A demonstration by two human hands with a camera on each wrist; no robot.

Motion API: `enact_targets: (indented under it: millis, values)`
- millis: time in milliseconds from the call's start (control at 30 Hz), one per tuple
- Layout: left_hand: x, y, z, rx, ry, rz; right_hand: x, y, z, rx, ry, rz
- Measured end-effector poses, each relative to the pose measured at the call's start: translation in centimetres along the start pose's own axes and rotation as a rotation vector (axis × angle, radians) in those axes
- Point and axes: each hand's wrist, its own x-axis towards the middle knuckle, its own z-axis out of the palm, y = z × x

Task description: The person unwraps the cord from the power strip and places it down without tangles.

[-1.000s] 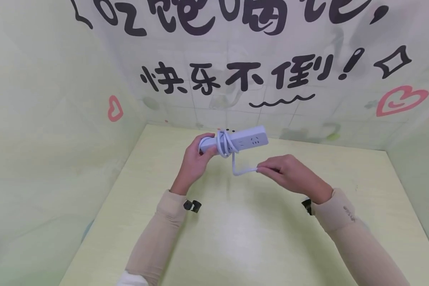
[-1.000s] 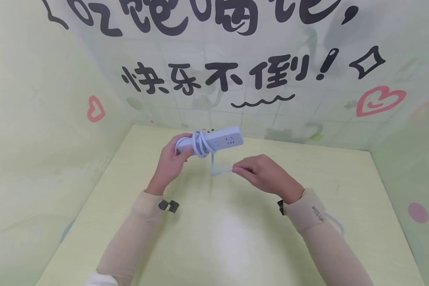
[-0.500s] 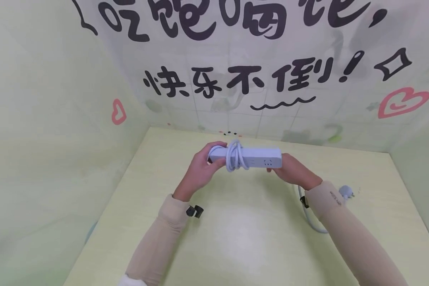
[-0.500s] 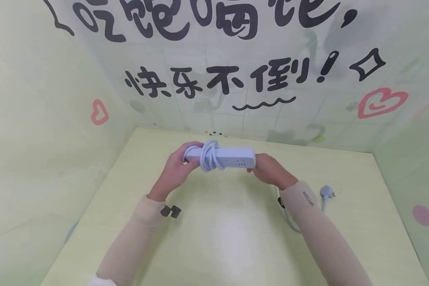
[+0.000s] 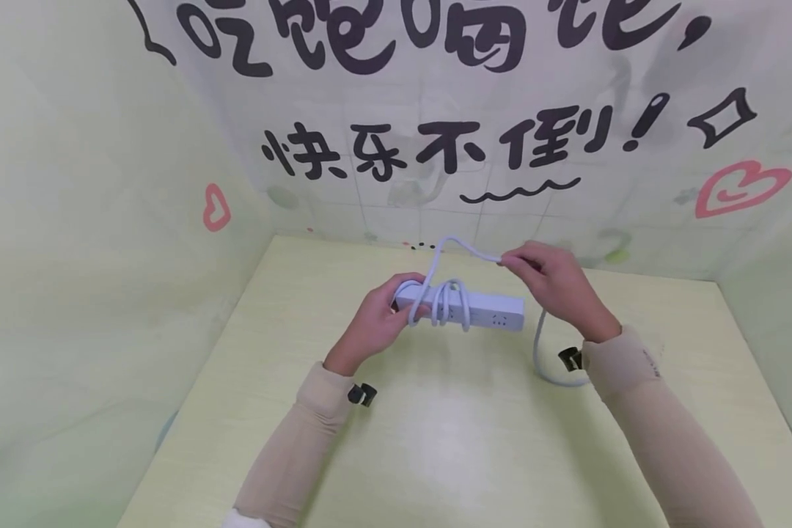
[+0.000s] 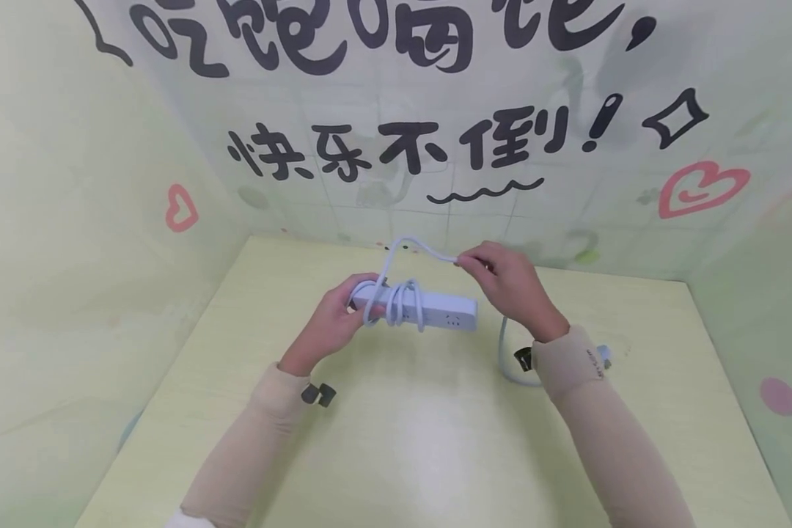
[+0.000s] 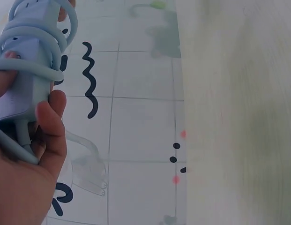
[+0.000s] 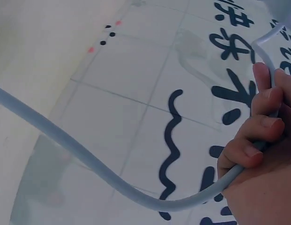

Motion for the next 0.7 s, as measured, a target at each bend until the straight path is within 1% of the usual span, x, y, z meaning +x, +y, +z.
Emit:
enact_targets:
  millis: [67,133,200,267,400,467,533,633,700]
  values:
    - [0.0,-0.1,0.0,0.006,0.002,-0.006,-0.2,-1.1,-0.7,0.017,0.05,-0.043]
    - [0.0,-0.2,0.0,0.012,0.001,-0.012,-0.5,-2.4,-1.4,0.04,0.081,-0.092]
    - [0.0,-0.3,0.0,0.02,0.004,-0.021,-1.0,-3.5,-1.9,0.057,0.085,-0.146]
    - [0.1,-0.4,-0.1,0.039,0.018,-0.023,-1.5,-4.5,-2.3,0.073,0.066,-0.204]
    - [0.4,-0.9,-0.2,0.074,0.081,-0.015,-2.7,-5.7,-2.5,0.117,-0.027,-0.327]
    - [0.6,-0.9,-0.3,0.07,0.117,-0.004,-3.3,-5.8,-2.4,0.129,-0.083,-0.387]
    - [0.7,-1.0,-0.6,0.056,0.152,0.0,-3.9,-5.6,-2.2,0.121,-0.143,-0.42]
    - [0.8,-0.9,-1.0,-0.013,0.196,0.005,-4.8,-4.9,-1.8,0.052,-0.231,-0.403]
    - [0.9,-0.8,-1.2,-0.059,0.223,0.01,-5.2,-4.3,-1.5,-0.018,-0.288,-0.361]
